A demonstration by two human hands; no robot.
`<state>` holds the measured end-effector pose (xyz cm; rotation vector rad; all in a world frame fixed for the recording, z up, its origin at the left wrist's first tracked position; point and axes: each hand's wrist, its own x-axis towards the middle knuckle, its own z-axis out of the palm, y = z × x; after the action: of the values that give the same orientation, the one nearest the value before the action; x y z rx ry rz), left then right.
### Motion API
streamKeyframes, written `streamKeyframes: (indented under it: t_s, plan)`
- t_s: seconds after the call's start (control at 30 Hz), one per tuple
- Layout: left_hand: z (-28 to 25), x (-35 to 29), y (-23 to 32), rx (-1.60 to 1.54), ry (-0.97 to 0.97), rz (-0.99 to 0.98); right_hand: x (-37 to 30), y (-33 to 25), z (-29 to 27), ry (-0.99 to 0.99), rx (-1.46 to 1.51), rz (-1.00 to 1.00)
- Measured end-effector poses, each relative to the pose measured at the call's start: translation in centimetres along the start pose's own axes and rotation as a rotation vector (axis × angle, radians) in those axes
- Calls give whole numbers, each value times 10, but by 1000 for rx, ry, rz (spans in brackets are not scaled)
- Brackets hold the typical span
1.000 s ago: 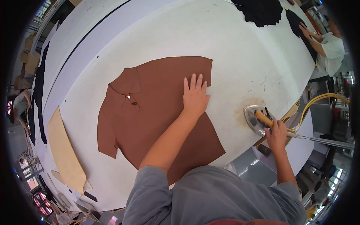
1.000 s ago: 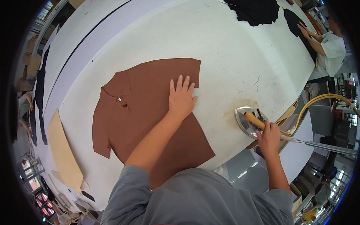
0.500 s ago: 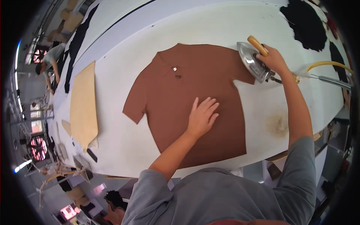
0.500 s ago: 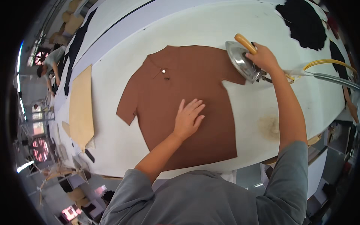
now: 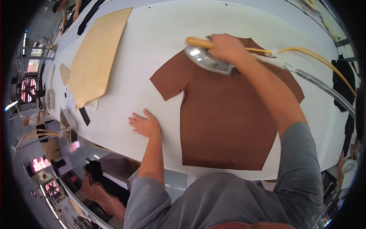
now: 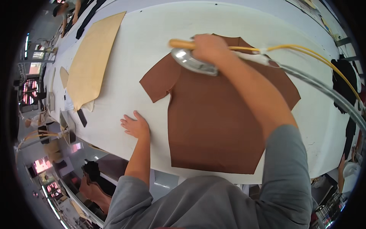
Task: Iron garments and fabric pieces using an industrial iron on a large work table.
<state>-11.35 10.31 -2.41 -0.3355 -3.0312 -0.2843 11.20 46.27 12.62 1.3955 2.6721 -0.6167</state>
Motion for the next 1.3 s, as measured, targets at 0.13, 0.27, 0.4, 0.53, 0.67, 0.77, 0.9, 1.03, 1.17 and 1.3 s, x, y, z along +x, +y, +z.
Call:
streamKeyframes:
  t_s: [0.13,0.27,0.4,0.53,0.67,0.77,0.9,1.03,1.17,1.3]
  plan:
    - [-14,4,16,5,-80,-41,11,-100,42,104,-52,-373]
    - [-22,4,18,35,-136,-65,11,-94,46,67,-88,-492]
    - [-18,2,16,48,-115,-54,3,-10,18,117,-228,-300]
    - [-13,3,17,65,-120,-38,19,84,-24,29,-344,-38]
    - [-13,4,20,85,-104,-13,40,125,-46,36,-301,-26]
    - [-14,4,21,108,-133,-43,50,123,-48,27,-276,-25]
    - [-16,4,22,118,-131,-16,48,105,-38,-21,-258,-107]
    - [-19,3,24,111,-127,-20,19,87,-23,-58,-254,-160]
    - [-22,1,26,70,-133,-6,-42,80,-3,-42,-224,-306]
    - [-23,-1,26,98,-141,-16,-75,94,3,1,-254,-244]
